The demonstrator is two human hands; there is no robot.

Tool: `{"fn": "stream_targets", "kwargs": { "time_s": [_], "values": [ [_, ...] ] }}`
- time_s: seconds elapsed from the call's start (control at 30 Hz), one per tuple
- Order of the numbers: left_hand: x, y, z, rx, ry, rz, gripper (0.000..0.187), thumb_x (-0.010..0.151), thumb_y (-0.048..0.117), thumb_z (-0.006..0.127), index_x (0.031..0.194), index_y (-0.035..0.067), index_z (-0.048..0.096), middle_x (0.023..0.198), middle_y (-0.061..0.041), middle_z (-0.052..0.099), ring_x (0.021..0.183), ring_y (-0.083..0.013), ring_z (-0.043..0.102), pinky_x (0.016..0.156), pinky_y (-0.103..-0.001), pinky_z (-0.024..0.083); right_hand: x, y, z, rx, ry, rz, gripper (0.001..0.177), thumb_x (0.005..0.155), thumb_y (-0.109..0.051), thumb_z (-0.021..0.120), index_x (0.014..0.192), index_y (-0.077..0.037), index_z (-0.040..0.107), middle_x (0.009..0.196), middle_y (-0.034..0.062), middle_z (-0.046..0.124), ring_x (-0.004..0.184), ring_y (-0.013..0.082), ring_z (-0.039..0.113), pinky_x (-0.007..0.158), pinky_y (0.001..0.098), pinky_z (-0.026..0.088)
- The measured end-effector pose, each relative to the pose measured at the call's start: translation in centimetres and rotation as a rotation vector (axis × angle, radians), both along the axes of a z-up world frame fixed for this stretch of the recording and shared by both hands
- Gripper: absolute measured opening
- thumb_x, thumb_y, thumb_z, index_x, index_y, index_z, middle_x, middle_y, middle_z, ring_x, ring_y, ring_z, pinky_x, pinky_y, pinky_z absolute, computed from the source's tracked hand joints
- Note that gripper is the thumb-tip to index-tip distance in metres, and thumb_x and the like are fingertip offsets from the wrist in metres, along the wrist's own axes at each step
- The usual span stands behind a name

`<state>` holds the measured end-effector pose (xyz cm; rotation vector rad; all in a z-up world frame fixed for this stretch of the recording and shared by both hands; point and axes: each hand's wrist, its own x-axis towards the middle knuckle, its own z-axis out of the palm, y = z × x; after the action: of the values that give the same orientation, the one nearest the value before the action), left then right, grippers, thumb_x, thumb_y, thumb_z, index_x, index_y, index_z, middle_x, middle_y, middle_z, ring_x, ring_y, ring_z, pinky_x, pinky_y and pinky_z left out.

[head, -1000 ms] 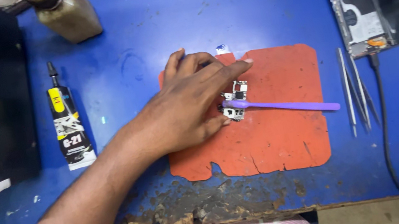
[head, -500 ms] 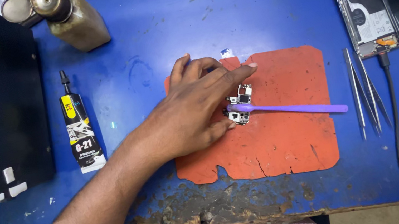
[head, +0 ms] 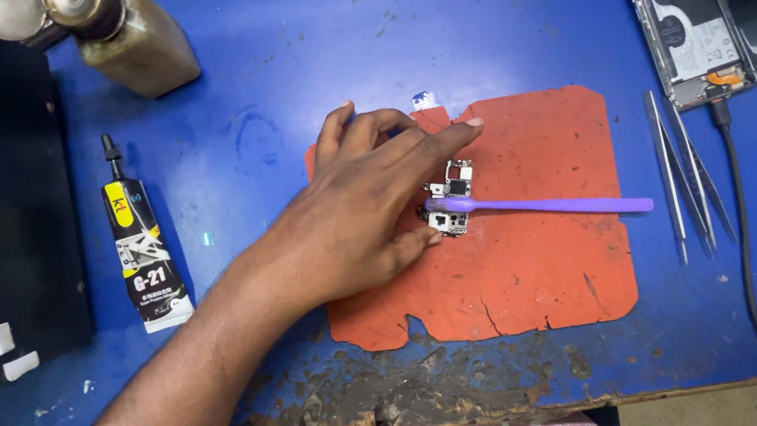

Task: The person uses a purple toothbrush to scrub a small electronic component placed on a red mat. The hands repeatedly brush the component's surface and edges throughout the clip.

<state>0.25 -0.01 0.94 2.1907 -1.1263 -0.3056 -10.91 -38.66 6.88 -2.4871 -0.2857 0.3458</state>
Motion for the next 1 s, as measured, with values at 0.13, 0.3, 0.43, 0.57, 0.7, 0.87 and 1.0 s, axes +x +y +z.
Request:
{"fn": "stream_targets", "kwargs": {
  "time_s": [0.13, 0.3, 0.43, 0.57, 0.7, 0.87, 1.0],
  "values": [
    [-0.1, 0.2, -0.2, -0.027, -0.023, 0.005, 0.096, 0.074, 0.019, 0.085, 0.156, 0.021, 0.035, 0.128, -0.005, 0.065, 0.130, -0.0331, 0.050, 0.119, -0.068, 0.016, 2.4, 2.9, 0.3, 0.035, 0.008, 0.112, 0.035, 0.079, -0.036, 0.079, 0.102, -0.010, 0.073, 0.091, 0.0046, 0.075, 0.080, 0.0234, 0.071, 0.071, 0.0373, 0.056],
    [0.0, 0.0, 0.1, -0.040, -0.024, -0.002, 0.097, 0.074, 0.020, 0.085, 0.156, 0.020, 0.035, 0.128, -0.006, 0.065, 0.128, -0.0334, 0.050, 0.119, -0.064, 0.018, 5.6, 8.2, 0.4, 0.029, -0.023, 0.267, 0.036, 0.079, -0.037, 0.079, 0.101, -0.009, 0.073, 0.091, 0.0044, 0.075, 0.079, 0.0231, 0.071, 0.071, 0.0372, 0.056],
    [0.0, 0.1, -0.2, -0.055, -0.017, -0.002, 0.098, 0.071, 0.017, 0.085, 0.155, 0.020, 0.036, 0.131, -0.008, 0.064, 0.130, -0.0335, 0.049, 0.119, -0.063, 0.018, 6.7, 12.8, -1.0, -0.130, -0.100, 0.285, 0.040, 0.074, -0.038, 0.079, 0.101, -0.009, 0.073, 0.092, 0.0074, 0.074, 0.085, 0.0299, 0.069, 0.073, 0.0417, 0.055],
    [-0.1, 0.2, -0.3, -0.089, -0.023, 0.005, 0.097, 0.070, 0.016, 0.085, 0.156, 0.019, 0.038, 0.131, -0.009, 0.064, 0.130, -0.0344, 0.048, 0.116, -0.057, 0.025, 7.1, 14.9, -1.4, -0.311, -0.076, 0.250, 0.039, 0.073, -0.036, 0.079, 0.101, -0.010, 0.071, 0.100, 0.0093, 0.071, 0.095, 0.0342, 0.066, 0.078, 0.0466, 0.052],
    [-0.2, 0.3, -0.5, -0.122, -0.032, 0.009, 0.096, 0.070, 0.016, 0.085, 0.155, 0.018, 0.040, 0.132, -0.011, 0.063, 0.129, -0.0340, 0.049, 0.114, -0.054, 0.028, 7.2, 14.9, -1.4, -0.264, -0.092, 0.271, 0.030, 0.076, -0.031, 0.077, 0.097, -0.011, 0.071, 0.095, 0.0088, 0.071, 0.091, 0.0335, 0.067, 0.077, 0.0454, 0.053],
    [-0.3, 0.1, -0.1, -0.078, 0.053, 0.036, 0.092, 0.068, 0.013, 0.084, 0.151, 0.018, 0.045, 0.133, -0.010, 0.062, 0.128, -0.0339, 0.048, 0.114, -0.051, 0.029, 8.1, 13.1, -0.9, -0.392, 0.177, 0.153, 0.031, 0.088, -0.039, 0.077, 0.104, -0.014, 0.068, 0.090, 0.0054, 0.073, 0.087, 0.0314, 0.069, 0.075, 0.0443, 0.053],
    [0.0, -0.1, 0.6, -0.119, 0.095, 0.009, 0.091, 0.069, 0.011, 0.082, 0.152, 0.015, 0.044, 0.133, -0.005, 0.067, 0.131, -0.0319, 0.048, 0.117, -0.051, 0.027, 8.9, 11.5, -1.2, -0.179, 0.026, 0.191, 0.019, 0.084, -0.027, 0.076, 0.098, -0.015, 0.070, 0.085, 0.0037, 0.072, 0.081, 0.0298, 0.069, 0.069, 0.0437, 0.053]
  ]
}}
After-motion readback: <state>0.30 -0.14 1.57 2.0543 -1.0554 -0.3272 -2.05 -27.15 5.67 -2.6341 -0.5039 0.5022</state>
